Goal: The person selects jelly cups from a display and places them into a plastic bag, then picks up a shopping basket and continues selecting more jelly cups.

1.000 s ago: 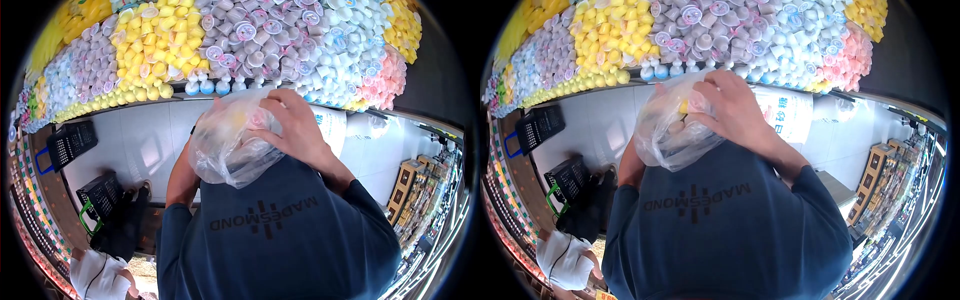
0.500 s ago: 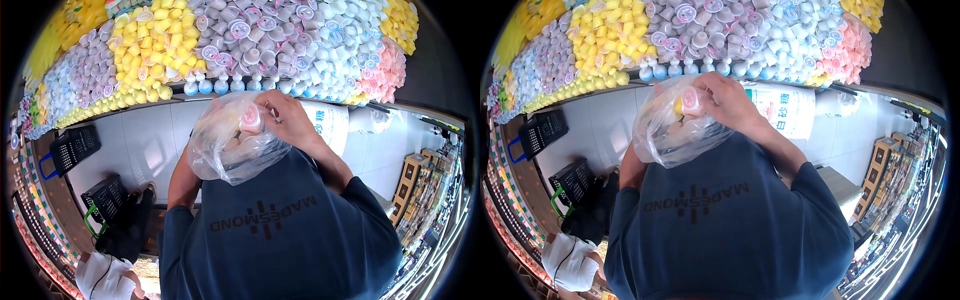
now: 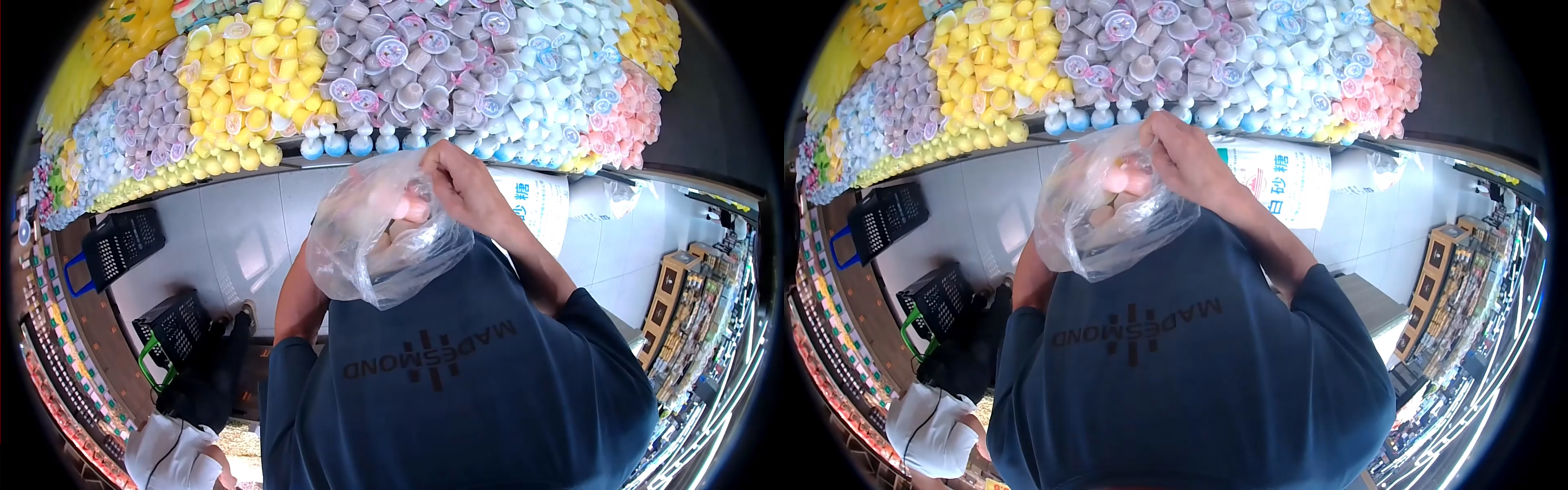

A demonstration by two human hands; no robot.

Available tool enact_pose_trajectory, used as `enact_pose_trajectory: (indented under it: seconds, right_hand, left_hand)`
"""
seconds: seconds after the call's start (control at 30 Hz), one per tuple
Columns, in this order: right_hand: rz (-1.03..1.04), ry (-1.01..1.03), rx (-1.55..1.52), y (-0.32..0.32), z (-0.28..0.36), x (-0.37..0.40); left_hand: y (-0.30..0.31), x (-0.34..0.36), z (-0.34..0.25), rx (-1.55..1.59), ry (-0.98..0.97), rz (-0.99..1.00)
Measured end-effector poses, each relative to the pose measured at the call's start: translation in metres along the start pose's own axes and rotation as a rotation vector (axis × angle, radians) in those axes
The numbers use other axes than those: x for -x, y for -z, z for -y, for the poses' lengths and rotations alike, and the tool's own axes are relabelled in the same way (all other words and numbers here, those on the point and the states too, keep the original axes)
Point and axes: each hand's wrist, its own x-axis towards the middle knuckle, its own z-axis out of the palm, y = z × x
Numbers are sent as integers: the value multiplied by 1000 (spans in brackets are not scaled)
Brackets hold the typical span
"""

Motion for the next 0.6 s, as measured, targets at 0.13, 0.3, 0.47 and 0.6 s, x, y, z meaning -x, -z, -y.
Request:
enact_pose_trajectory:
  seconds: [0.13, 0.3, 0.47, 0.6]
  right_hand:
    - [-111, 180, 143, 5, 12, -2]
    - [-13, 429, 331, 3, 37, -5]
    - [185, 350, 559, -19, 24, -3]
    - [191, 318, 529, -20, 26, -3]
  left_hand:
    - [1, 0, 1, 8, 1, -6]
    - [2, -3, -3, 6, 1, -24]
    - [2, 0, 4, 22, 14, -62]
    - [4, 4, 8, 40, 19, -93]
